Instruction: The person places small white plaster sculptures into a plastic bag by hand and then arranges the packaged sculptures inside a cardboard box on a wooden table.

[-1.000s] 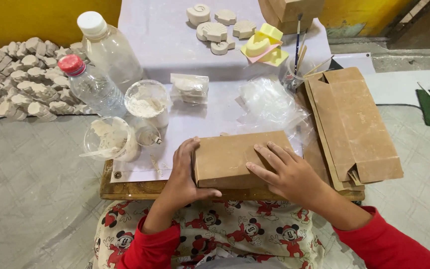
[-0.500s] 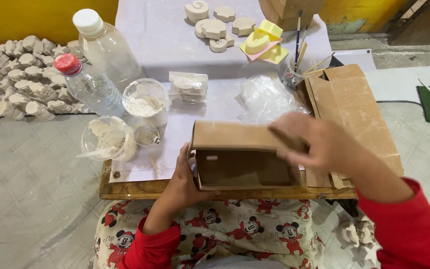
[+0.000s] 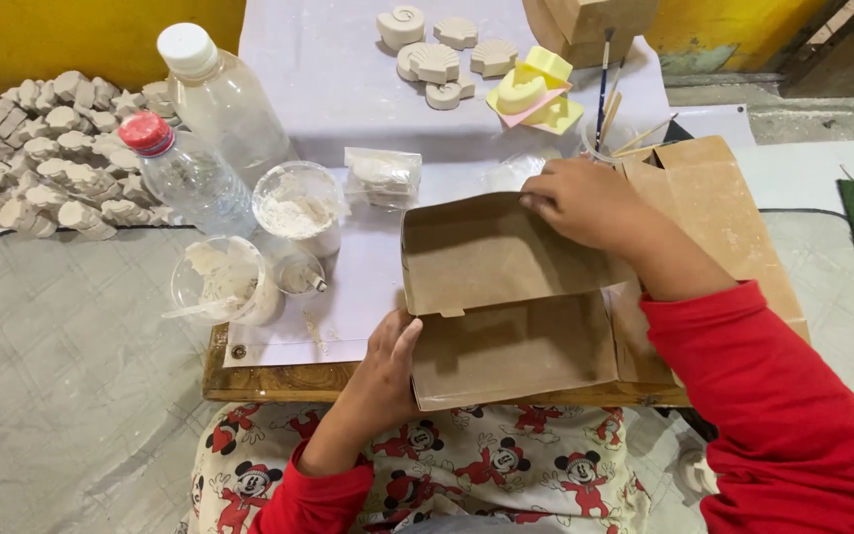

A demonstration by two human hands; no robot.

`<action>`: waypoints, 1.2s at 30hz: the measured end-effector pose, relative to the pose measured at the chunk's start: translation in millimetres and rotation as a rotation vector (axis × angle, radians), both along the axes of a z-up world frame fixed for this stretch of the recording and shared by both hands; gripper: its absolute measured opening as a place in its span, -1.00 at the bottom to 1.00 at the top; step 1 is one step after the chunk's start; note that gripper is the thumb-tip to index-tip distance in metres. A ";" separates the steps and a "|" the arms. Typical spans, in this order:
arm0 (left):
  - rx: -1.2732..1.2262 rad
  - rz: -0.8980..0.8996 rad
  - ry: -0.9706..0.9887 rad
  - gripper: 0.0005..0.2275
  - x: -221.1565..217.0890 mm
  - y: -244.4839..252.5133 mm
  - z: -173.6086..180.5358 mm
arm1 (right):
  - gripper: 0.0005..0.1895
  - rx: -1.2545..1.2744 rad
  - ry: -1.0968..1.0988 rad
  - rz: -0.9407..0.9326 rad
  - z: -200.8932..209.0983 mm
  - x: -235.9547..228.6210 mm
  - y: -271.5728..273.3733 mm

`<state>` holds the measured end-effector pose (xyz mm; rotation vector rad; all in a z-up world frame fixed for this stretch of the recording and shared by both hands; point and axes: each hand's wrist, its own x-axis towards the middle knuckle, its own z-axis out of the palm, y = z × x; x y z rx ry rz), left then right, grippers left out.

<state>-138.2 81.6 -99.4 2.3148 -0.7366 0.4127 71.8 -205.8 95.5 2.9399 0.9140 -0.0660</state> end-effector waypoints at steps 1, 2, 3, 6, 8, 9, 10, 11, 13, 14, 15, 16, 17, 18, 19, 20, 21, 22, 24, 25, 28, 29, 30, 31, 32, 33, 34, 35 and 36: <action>0.001 0.003 -0.001 0.15 -6.3 -0.4 15.2 | -0.70 0.001 -0.001 0.003 -2.9 1.7 5.9; 0.059 0.001 0.129 0.02 -10.9 -0.4 30.1 | -0.71 -0.057 0.049 0.041 -5.4 4.8 12.6; 0.116 0.001 0.260 -0.03 -15.9 0.0 45.1 | -0.67 -0.114 0.099 0.080 -7.7 7.7 19.7; 0.183 0.008 0.410 -0.09 -16.1 -3.4 79.6 | -0.45 -0.317 0.182 0.070 -13.2 6.8 33.5; 0.158 0.010 0.409 -0.06 -14.8 -2.2 85.9 | -0.31 -0.350 0.262 0.024 15.5 5.9 52.4; 0.133 0.002 0.412 -0.02 -14.4 -1.6 88.9 | -0.17 -0.385 0.348 -0.031 29.6 4.8 61.6; 0.133 0.008 0.407 -0.02 -12.9 -2.3 98.4 | -0.17 -0.384 0.342 -0.026 42.0 10.9 70.0; 0.143 -0.002 0.500 -0.04 -11.5 -3.2 107.8 | -0.23 -0.311 0.332 -0.064 54.3 16.8 78.1; 0.150 -0.011 0.591 -0.05 -9.8 -3.3 108.2 | -0.24 -0.238 0.319 -0.100 65.1 35.1 95.2; 0.103 -0.016 0.447 -0.06 -8.8 -2.4 99.6 | -0.39 -0.126 0.261 -0.030 64.2 48.1 104.2; 0.057 -0.021 0.304 0.03 -7.8 -1.6 91.0 | -0.47 -0.015 0.201 0.040 63.3 61.1 113.0; 0.056 -0.021 0.300 0.03 -7.6 -0.7 92.8 | -0.47 -0.016 0.197 0.040 60.7 66.9 126.9; 0.050 -0.034 0.320 -0.03 -7.5 0.2 94.5 | -0.63 0.073 0.265 0.075 58.0 72.6 140.8; 0.045 -0.046 0.341 -0.08 -7.9 1.5 96.2 | -0.62 0.164 0.334 0.111 55.1 78.1 155.3; 0.045 -0.045 0.338 -0.08 -7.9 1.4 98.2 | -0.62 0.163 0.331 0.113 46.0 82.3 167.5; 0.025 -0.037 0.332 -0.09 -8.3 1.8 100.3 | -0.49 0.103 0.399 0.070 36.7 86.3 180.3; 0.005 -0.029 0.325 -0.09 -8.7 2.2 102.4 | -0.33 0.042 0.465 0.027 27.3 90.2 193.1; 0.006 -0.025 0.324 -0.09 -8.8 2.9 99.3 | -0.33 0.043 0.464 0.031 16.3 94.4 200.3; -0.010 -0.041 0.305 -0.10 -9.4 3.8 92.9 | -0.21 -0.032 0.438 -0.008 -6.1 102.5 214.3; -0.010 -0.038 0.305 -0.10 -8.5 5.1 93.5 | -0.21 -0.032 0.438 -0.005 -6.8 104.4 218.6; 0.032 -0.046 0.387 -0.06 -7.3 5.3 93.5 | -0.12 -0.069 0.493 -0.007 -8.6 105.7 224.0; -0.003 -0.037 0.331 -0.05 -6.9 5.4 93.8 | -0.15 -0.063 0.514 -0.012 -6.1 104.2 224.9; -0.038 -0.027 0.273 -0.02 -5.9 5.3 94.4 | -0.19 -0.058 0.533 -0.017 -2.9 103.3 225.7; -0.040 -0.030 0.274 -0.02 -6.0 5.6 92.2 | -0.19 -0.059 0.534 -0.021 -2.8 103.0 226.0; -0.018 -0.035 0.330 -0.05 -6.1 5.7 89.7 | -0.24 -0.070 0.524 0.005 -2.7 102.6 226.6; 0.005 -0.039 0.386 -0.05 -6.4 5.7 87.3 | -0.28 -0.081 0.514 0.032 -2.3 102.1 227.0; 0.003 -0.039 0.386 -0.05 -5.6 5.6 88.4 | -0.28 -0.083 0.514 0.031 -0.5 101.9 227.0; -0.021 -0.034 0.343 0.00 -5.1 5.3 89.5 | -0.30 -0.061 0.528 0.010 1.3 101.4 226.8; -0.044 -0.030 0.299 0.09 -4.6 5.5 89.8 | -0.32 -0.037 0.541 -0.011 2.7 100.8 226.9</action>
